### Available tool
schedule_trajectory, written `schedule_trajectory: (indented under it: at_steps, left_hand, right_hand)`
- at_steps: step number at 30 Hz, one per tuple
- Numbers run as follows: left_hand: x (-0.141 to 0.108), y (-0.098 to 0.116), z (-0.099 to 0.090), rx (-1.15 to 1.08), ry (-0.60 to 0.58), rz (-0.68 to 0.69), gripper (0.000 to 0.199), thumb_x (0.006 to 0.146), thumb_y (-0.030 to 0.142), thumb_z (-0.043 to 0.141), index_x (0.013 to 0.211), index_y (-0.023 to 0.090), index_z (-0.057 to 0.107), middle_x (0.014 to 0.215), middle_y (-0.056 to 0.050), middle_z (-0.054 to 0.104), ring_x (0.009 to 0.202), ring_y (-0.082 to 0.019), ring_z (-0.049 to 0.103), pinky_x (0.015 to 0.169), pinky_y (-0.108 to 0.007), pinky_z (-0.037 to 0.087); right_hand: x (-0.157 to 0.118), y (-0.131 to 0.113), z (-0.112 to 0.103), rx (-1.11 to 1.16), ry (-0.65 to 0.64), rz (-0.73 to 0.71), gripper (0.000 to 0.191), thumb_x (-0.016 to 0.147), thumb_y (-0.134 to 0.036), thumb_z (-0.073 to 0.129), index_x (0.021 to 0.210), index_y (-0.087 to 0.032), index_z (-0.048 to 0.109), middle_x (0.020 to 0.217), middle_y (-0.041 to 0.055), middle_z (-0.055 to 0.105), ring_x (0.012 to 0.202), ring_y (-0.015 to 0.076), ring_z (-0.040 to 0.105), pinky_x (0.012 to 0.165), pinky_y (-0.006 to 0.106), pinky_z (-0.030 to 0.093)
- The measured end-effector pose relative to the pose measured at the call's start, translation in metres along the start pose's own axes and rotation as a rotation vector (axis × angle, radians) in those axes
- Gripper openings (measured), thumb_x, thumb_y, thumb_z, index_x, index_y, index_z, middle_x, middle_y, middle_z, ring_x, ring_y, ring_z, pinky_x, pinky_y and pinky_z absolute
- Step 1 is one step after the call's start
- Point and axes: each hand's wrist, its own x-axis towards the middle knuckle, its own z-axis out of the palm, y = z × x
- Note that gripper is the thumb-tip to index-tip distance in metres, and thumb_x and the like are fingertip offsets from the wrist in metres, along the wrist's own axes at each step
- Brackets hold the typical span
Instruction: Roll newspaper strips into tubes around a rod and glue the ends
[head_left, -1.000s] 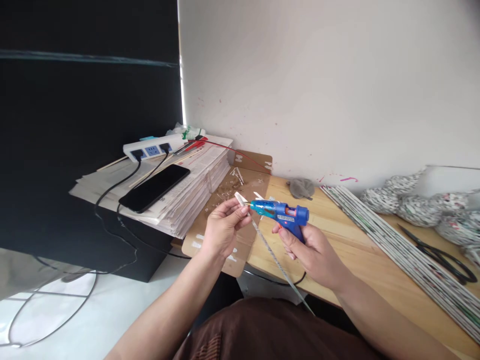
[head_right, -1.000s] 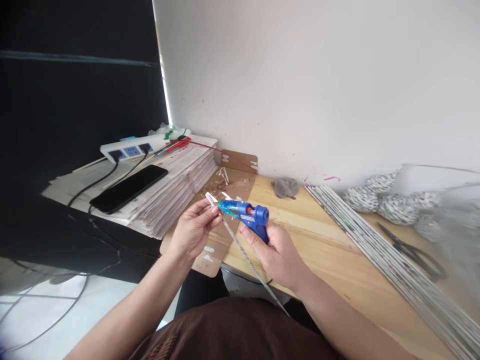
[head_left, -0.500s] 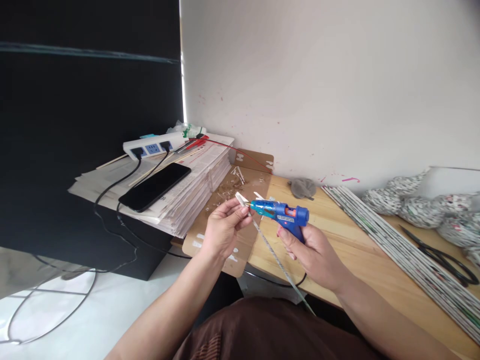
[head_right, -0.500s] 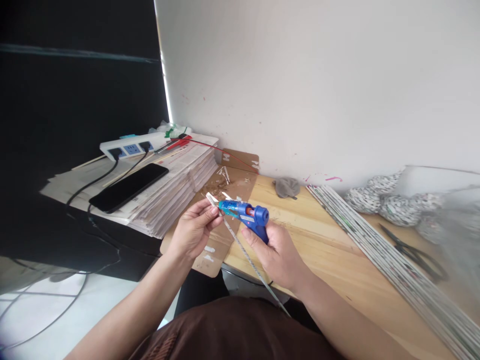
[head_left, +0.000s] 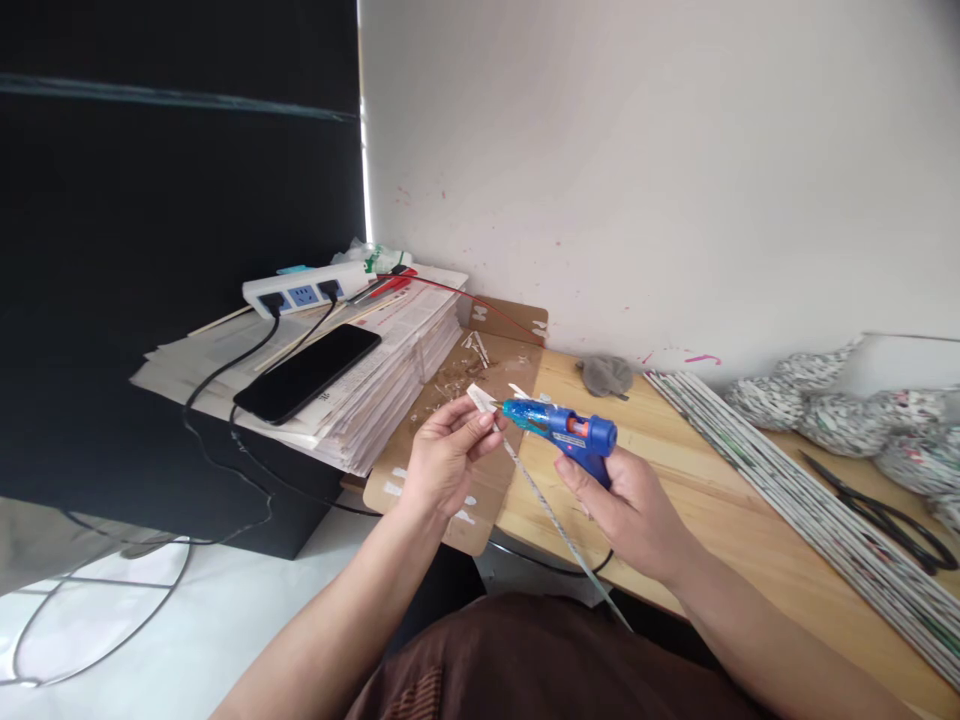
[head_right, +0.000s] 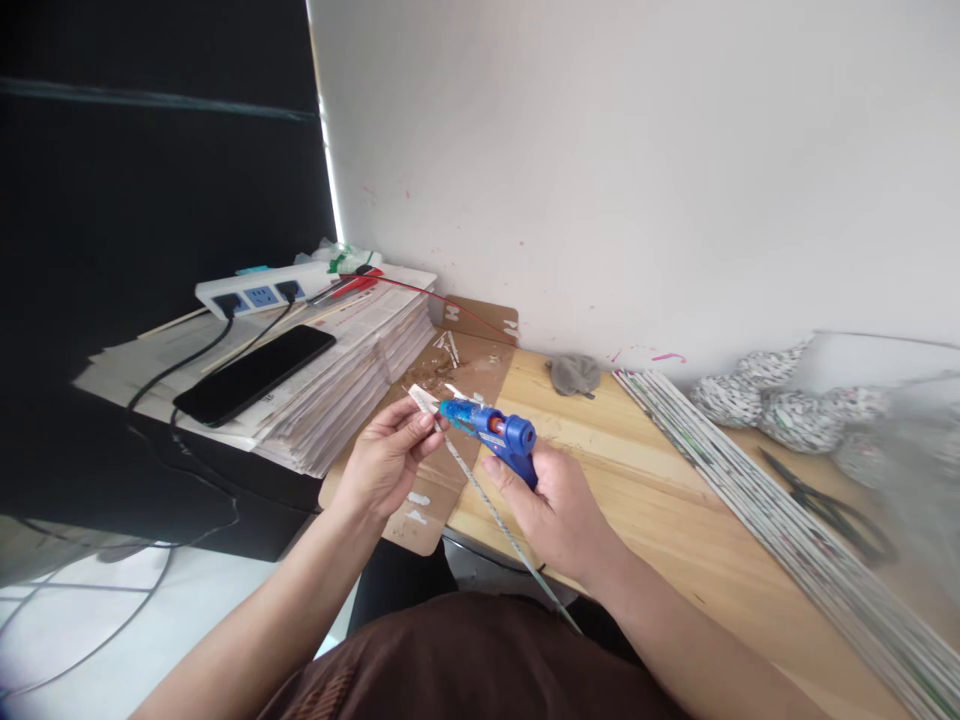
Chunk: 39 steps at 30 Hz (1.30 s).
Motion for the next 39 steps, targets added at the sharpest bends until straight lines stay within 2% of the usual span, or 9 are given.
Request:
schedule_trajectory:
  at_steps: [8,11,15,18,21,24,28,32,39]
  left_hand:
    - [-0.001,0.002,-0.005,0.001,0.008,0.023,0.030,0.062,0.013,0.079,0.090,0.012,0.067,0.082,-0.006,0.071,0.076,-0.015,0.069,0.062,-0.018,0.056]
    - [-0.004,0.005,-0.008,-0.015,0.023,0.024,0.031,0.061,0.011,0.079,0.089,0.012,0.066,0.080,-0.006,0.070,0.077,-0.017,0.069,0.062,-0.018,0.056]
    - [-0.011,0.010,-0.013,-0.027,0.041,0.008,0.031,0.061,0.011,0.079,0.089,0.012,0.066,0.080,-0.005,0.070,0.078,-0.018,0.070,0.062,-0.019,0.057]
    - [-0.017,0.011,-0.019,-0.024,0.024,-0.001,0.028,0.063,0.012,0.079,0.088,0.012,0.066,0.082,-0.005,0.070,0.079,-0.018,0.070,0.063,-0.018,0.057]
    - [-0.021,0.012,-0.025,-0.024,0.019,-0.016,0.025,0.063,0.012,0.079,0.084,0.012,0.066,0.082,-0.005,0.070,0.080,-0.018,0.070,0.063,-0.018,0.058]
    - [-0.024,0.014,-0.030,-0.019,0.019,-0.039,0.023,0.064,0.012,0.078,0.084,0.011,0.066,0.081,-0.005,0.070,0.081,-0.018,0.070,0.065,-0.018,0.058]
    - [-0.024,0.016,-0.034,-0.014,0.003,-0.060,0.019,0.065,0.012,0.078,0.081,0.011,0.066,0.081,-0.005,0.069,0.081,-0.017,0.070,0.066,-0.018,0.058]
    - [-0.022,0.018,-0.037,-0.016,-0.033,-0.077,0.018,0.065,0.013,0.078,0.078,0.011,0.065,0.080,-0.004,0.069,0.081,-0.017,0.070,0.067,-0.018,0.058]
    - [-0.018,0.017,-0.035,-0.007,-0.054,-0.087,0.020,0.065,0.013,0.078,0.080,0.012,0.065,0.080,-0.004,0.069,0.083,-0.017,0.070,0.068,-0.018,0.058]
  right_hand:
    - [0.007,0.004,0.006,-0.020,0.075,-0.013,0.027,0.084,-0.045,0.057,0.098,-0.021,0.061,0.068,0.0005,0.054,0.059,0.0141,0.047,0.054,0.026,0.038]
    - [0.019,0.009,0.013,0.261,0.067,0.082,0.032,0.083,-0.048,0.058,0.103,-0.024,0.054,0.070,-0.0014,0.052,0.056,0.0125,0.048,0.049,0.024,0.038]
    - [0.052,0.022,0.032,0.659,0.016,0.280,0.036,0.083,-0.055,0.053,0.098,-0.023,0.050,0.075,-0.0006,0.056,0.052,0.0107,0.052,0.041,0.020,0.032]
    - [0.084,0.034,0.050,0.534,-0.009,0.406,0.043,0.086,-0.059,0.043,0.086,-0.017,0.054,0.072,0.0038,0.059,0.051,0.0130,0.054,0.041,0.023,0.034]
    - [0.113,0.041,0.067,0.129,0.022,0.310,0.050,0.088,-0.058,0.039,0.072,-0.015,0.060,0.064,0.0067,0.061,0.057,0.0153,0.057,0.053,0.025,0.042]
    - [0.134,0.041,0.082,-0.064,0.038,0.299,0.055,0.090,-0.056,0.035,0.070,-0.014,0.063,0.073,0.0113,0.066,0.074,0.0199,0.063,0.068,0.028,0.046]
    - [0.150,0.037,0.102,0.060,0.092,0.500,0.053,0.087,-0.060,0.041,0.089,-0.013,0.064,0.081,0.0139,0.066,0.066,0.0210,0.063,0.060,0.031,0.049]
    - [0.154,0.037,0.113,0.213,0.033,0.572,0.045,0.089,-0.053,0.044,0.102,-0.012,0.059,0.077,0.0099,0.064,0.051,0.0157,0.058,0.050,0.030,0.051]
    - [0.146,0.028,0.098,0.408,-0.081,0.577,0.032,0.089,-0.042,0.053,0.100,-0.012,0.058,0.070,0.0065,0.065,0.053,0.0137,0.061,0.055,0.029,0.054]
